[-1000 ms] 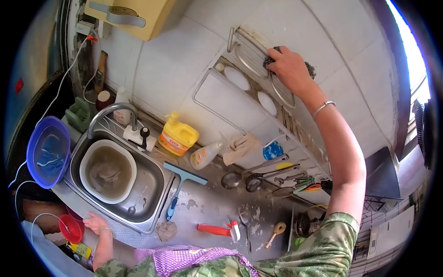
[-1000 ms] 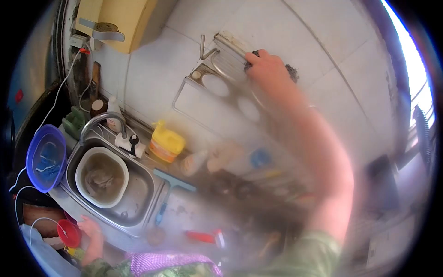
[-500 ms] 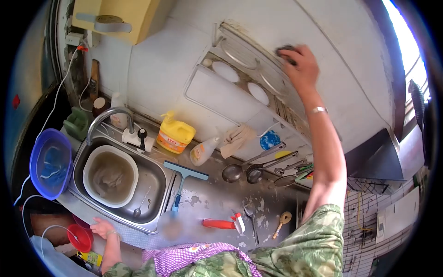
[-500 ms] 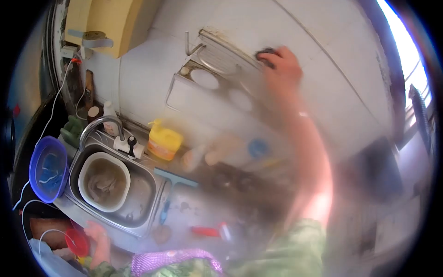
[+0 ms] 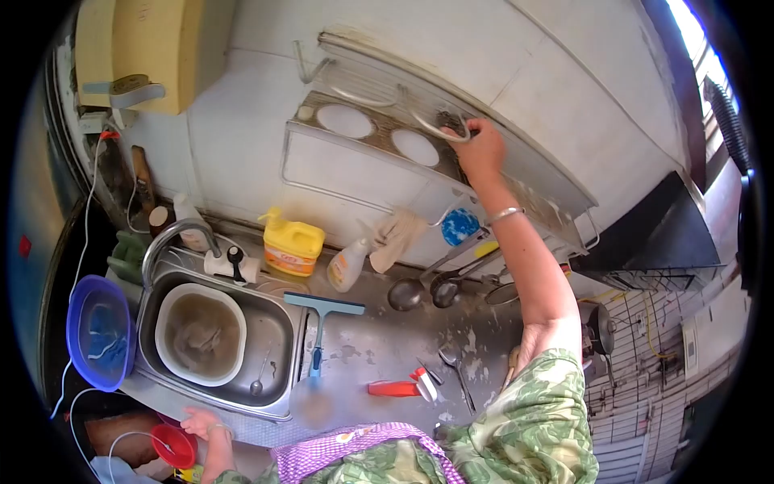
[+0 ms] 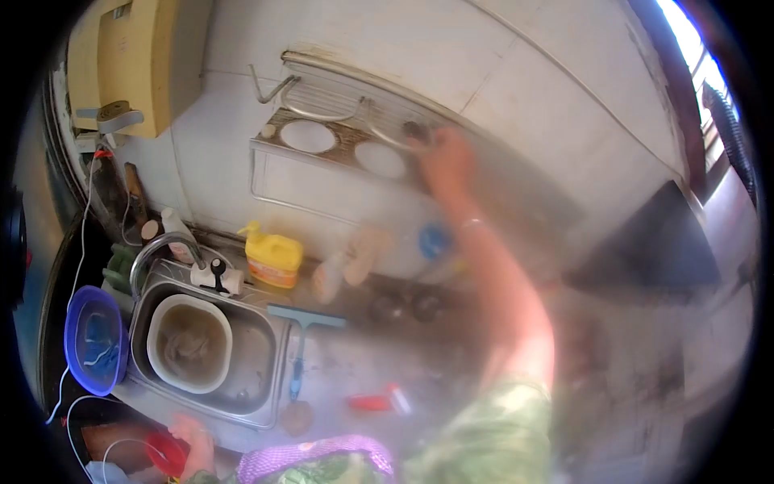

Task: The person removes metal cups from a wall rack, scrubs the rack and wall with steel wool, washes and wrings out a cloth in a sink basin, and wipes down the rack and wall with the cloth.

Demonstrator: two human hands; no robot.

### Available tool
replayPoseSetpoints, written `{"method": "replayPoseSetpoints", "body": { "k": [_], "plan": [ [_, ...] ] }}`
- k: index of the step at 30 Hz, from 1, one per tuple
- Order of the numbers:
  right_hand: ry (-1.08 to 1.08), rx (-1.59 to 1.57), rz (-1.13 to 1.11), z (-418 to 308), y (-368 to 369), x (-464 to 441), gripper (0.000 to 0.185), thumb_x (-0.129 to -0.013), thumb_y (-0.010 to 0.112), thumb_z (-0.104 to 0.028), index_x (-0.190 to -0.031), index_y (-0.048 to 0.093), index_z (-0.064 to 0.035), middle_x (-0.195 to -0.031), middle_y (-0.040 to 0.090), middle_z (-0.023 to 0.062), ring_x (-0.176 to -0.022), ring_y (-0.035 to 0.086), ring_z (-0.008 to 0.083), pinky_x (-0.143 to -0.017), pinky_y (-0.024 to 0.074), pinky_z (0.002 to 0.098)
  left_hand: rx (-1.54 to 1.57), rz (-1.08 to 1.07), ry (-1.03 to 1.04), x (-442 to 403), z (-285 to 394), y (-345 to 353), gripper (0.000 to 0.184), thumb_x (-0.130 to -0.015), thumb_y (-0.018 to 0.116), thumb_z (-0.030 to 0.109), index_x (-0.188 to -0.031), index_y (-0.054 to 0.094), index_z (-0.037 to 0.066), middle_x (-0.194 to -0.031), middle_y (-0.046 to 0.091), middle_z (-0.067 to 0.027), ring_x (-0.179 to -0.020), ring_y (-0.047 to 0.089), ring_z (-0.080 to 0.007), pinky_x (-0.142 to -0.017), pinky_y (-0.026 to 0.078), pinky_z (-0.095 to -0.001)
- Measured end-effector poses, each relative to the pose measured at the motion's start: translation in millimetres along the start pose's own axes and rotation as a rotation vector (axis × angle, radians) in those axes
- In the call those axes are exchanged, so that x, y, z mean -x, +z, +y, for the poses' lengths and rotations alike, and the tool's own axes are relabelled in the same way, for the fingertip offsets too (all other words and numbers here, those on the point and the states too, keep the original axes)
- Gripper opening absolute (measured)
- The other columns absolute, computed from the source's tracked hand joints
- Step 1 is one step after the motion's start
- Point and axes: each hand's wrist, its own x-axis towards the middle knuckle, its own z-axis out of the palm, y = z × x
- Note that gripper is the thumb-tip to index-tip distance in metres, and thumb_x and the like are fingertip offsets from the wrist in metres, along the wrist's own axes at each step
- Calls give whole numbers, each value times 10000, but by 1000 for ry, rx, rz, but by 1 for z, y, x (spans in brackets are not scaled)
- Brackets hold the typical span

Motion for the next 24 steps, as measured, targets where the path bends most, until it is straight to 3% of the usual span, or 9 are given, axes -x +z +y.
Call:
{"method": "replayPoseSetpoints", "body": {
  "k": [3,5,7,10,12,14,17,20,24],
  "plan": [
    [-49,65,-94,3,-7,-6,423,-677,835,-379,-881,676,-44,-864,690,144,-807,655,305,-727,507,393,-54,-82,-167,-6,12,-7,501,-957,422,529,-1068,515,49,-981,625,-174,-729,671,-322,-575,561,-400],
    [-67,105,-129,17,-19,-15,434,-675,826,-377,-903,679,-39,-868,694,148,-807,656,315,-732,510,406,-27,-48,-222,-7,21,-15,475,-958,420,527,-997,501,61,-943,625,-154,-652,666,-311,-492,546,-393],
    [-110,141,-120,48,-29,-17,438,-674,815,-373,-921,684,-35,-867,698,148,-807,658,319,-739,513,417,18,-28,-189,-6,27,-27,522,-949,424,553,-1024,495,41,-941,615,-178,-706,665,-351,-549,559,-444],
    [293,131,-212,100,-71,-14,452,-654,807,-394,-902,711,-29,-862,701,166,-832,669,312,-750,515,399,82,-46,-213,0,22,-25,547,-954,393,572,-1009,501,39,-923,608,-187,-705,655,-376,-564,549,-483],
    [154,278,-116,108,-73,-2,453,-649,813,-392,-894,711,-25,-857,701,167,-824,670,310,-744,514,395,74,-7,-206,-1,22,-22,547,-952,393,573,-1011,503,40,-932,609,-189,-715,656,-382,-568,547,-491],
    [84,210,-54,103,-59,-4,447,-648,817,-389,-885,713,-24,-862,703,170,-819,672,310,-738,513,397,82,-10,-265,-1,27,-22,551,-949,398,574,-1014,508,38,-940,612,-192,-728,658,-386,-574,548,-484],
    [4,55,-8,24,-5,-10,442,-651,814,-381,-891,716,-24,-893,704,183,-840,673,326,-746,516,410,83,-21,-264,2,35,-40,551,-947,403,571,-1028,512,36,-974,614,-198,-760,661,-392,-601,550,-488],
    [-17,44,-75,10,-4,-15,442,-659,806,-382,-899,716,-22,-925,701,189,-876,668,338,-766,515,418,92,-64,-260,1,34,-38,554,-947,399,571,-1051,511,38,-1016,608,-199,-792,663,-395,-637,551,-500],
    [102,138,-49,65,-37,-20,455,-667,807,-389,-901,711,-11,-912,704,184,-873,672,327,-768,513,403,106,-84,-220,-6,20,-19,554,-951,394,563,-1083,502,36,-1061,594,-208,-834,656,-409,-687,547,-520]
  ]
}}
